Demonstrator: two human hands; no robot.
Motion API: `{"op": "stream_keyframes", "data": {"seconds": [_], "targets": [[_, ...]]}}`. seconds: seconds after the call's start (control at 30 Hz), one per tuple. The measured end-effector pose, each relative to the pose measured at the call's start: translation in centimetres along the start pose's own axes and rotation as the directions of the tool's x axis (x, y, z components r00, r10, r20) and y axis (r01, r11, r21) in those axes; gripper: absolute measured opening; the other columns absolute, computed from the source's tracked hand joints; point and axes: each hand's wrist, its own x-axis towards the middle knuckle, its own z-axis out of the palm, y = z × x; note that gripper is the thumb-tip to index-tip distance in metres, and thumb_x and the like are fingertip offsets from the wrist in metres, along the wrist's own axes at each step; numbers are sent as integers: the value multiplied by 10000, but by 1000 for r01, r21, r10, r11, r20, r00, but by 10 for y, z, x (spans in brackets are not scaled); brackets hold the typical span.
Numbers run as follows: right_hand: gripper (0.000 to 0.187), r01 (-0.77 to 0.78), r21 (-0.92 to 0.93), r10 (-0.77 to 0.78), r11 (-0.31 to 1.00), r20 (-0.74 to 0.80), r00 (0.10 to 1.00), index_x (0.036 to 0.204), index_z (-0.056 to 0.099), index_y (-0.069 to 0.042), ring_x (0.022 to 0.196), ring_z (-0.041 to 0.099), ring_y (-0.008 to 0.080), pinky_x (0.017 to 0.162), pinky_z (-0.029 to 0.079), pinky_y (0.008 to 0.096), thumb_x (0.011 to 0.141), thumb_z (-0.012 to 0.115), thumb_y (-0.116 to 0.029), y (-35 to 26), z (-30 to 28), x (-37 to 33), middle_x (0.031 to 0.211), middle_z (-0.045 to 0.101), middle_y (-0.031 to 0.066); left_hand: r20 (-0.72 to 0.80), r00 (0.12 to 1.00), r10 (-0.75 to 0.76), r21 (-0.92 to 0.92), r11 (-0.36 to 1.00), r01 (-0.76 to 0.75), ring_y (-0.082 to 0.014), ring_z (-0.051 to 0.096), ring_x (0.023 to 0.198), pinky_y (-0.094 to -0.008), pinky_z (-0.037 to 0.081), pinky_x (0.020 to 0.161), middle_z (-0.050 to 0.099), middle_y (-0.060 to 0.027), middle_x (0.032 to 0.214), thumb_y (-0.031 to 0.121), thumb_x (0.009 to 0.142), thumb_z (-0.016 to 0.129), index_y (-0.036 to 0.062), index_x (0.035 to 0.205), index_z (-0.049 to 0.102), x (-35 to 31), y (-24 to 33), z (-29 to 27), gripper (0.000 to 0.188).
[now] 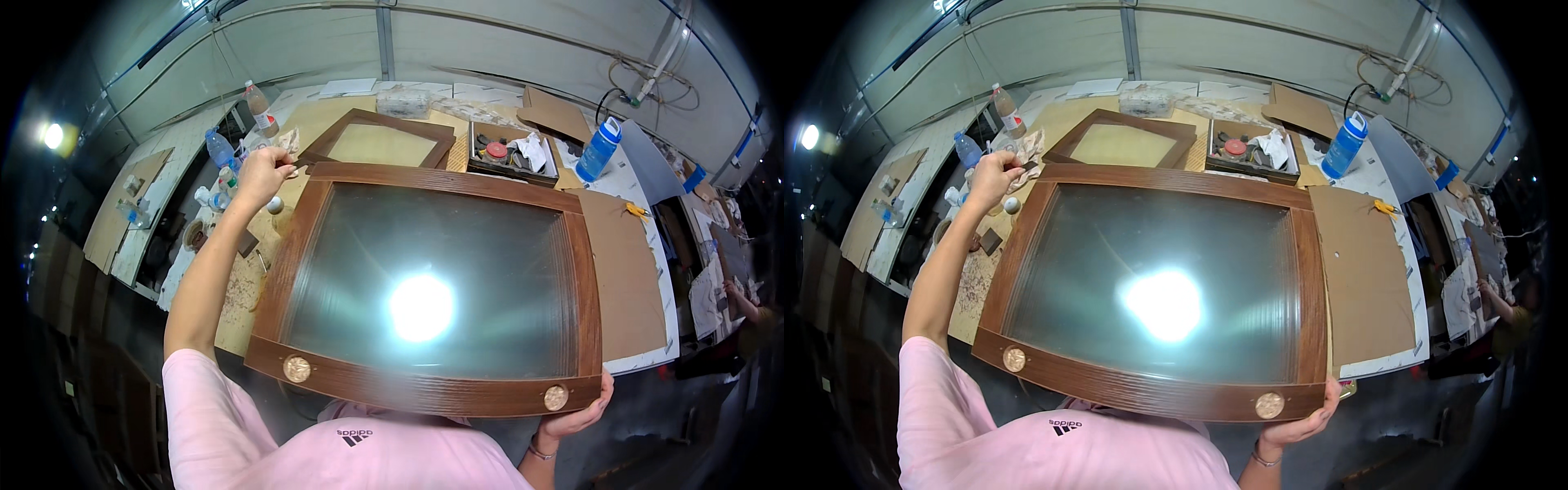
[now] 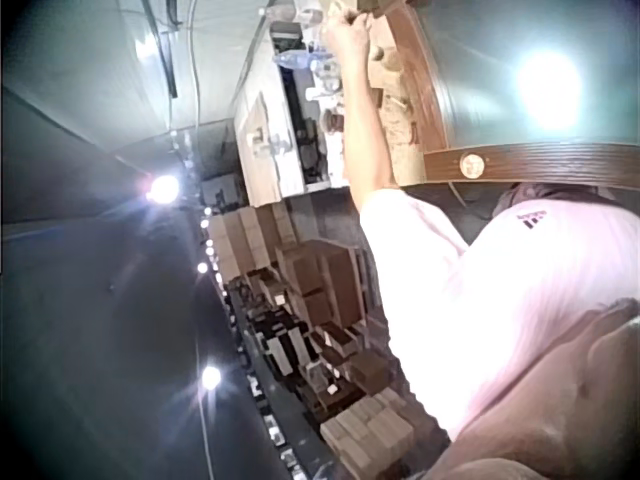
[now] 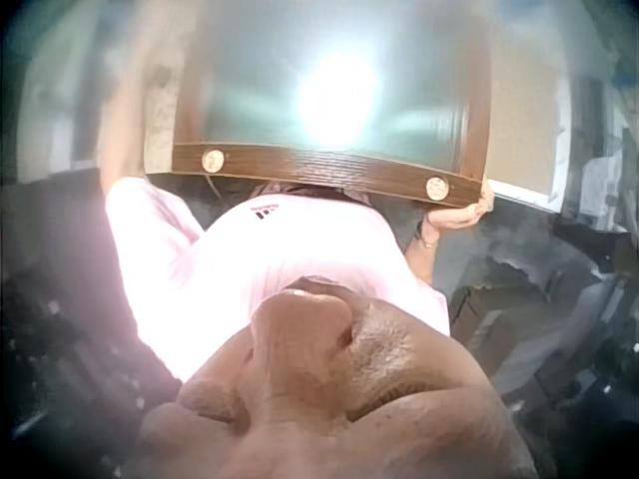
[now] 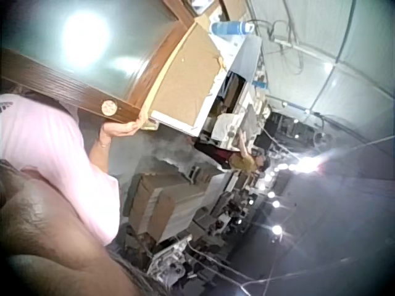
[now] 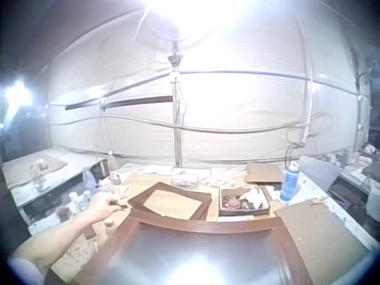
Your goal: The person wipes the glass of a wooden cabinet door with a cloth and uses a scraping tool and sanding block to clean and smooth the wooden surfaces.
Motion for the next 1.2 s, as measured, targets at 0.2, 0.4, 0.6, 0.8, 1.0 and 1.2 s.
{"op": "stream_keyframes", "data": {"seconds": [0.2, 0.4, 0.6, 0.8, 1.0, 1.2], "targets": [[286, -133, -90, 129, 987, -50, 990, 1146, 591, 56, 1045, 561, 179, 959, 440, 331, 991, 414, -107, -35, -3, 12, 1113, 607, 92, -30, 886, 463, -66, 883, -464, -290, 648, 752, -383, 503, 675, 648, -112, 790, 76, 774, 748, 38, 825, 686, -20, -8, -2, 89], [334, 163, -655, -1, 738, 240, 971, 1239, 583, 36, 1088, 593, 217, 936, 472, 341, 925, 578, -80, -65, -5, 57, 1163, 630, 124, 208, 500, 840, -513, 529, -676, -244, 609, 671, -353, 475, 588, 582, -69, 704, 23, 675, 807, 63, 745, 682, -116, 16, -50, 149], [567, 196, -907, 369, 373, 339, 866, 1032, 633, 82, 925, 679, 387, 803, 501, 419, 907, 605, -470, -42, 60, 98, 913, 693, 259, -74, 542, 837, -355, 486, -799, -262, 584, 646, -373, 449, 532, 569, -85, 703, 4, 715, 720, 56, 783, 672, -113, -10, -43, 98], [619, 158, -972, 334, 176, 210, 919, 1126, 645, 33, 1023, 653, 439, 872, 491, 476, 942, 508, -543, -47, 67, 84, 1030, 681, 302, 1, 390, 921, -702, 278, -656, -256, 621, 684, -354, 504, 601, 621, -39, 764, -7, 671, 691, 112, 807, 690, -166, -43, -89, 181], [629, 205, -970, 320, 127, 236, 918, 1112, 646, 47, 1020, 647, 444, 879, 489, 474, 956, 490, -541, -44, 63, 90, 1017, 680, 301, 263, 964, -40, -770, 593, 235, -51, 507, 680, -231, 416, 613, 590, 30, 731, -4, 877, 667, -25, 889, 691, -169, -167, 38, 34], [652, 209, -971, 317, 118, 237, 919, 1107, 649, 57, 1056, 635, 450, 912, 485, 473, 954, 488, -556, -47, 74, 90, 1060, 679, 298, 303, 908, -290, -772, 484, 412, -107, 606, 759, -256, 504, 698, 677, -37, 863, 18, 884, 671, -20, 1103, 706, -225, -173, 182, 226]]}}
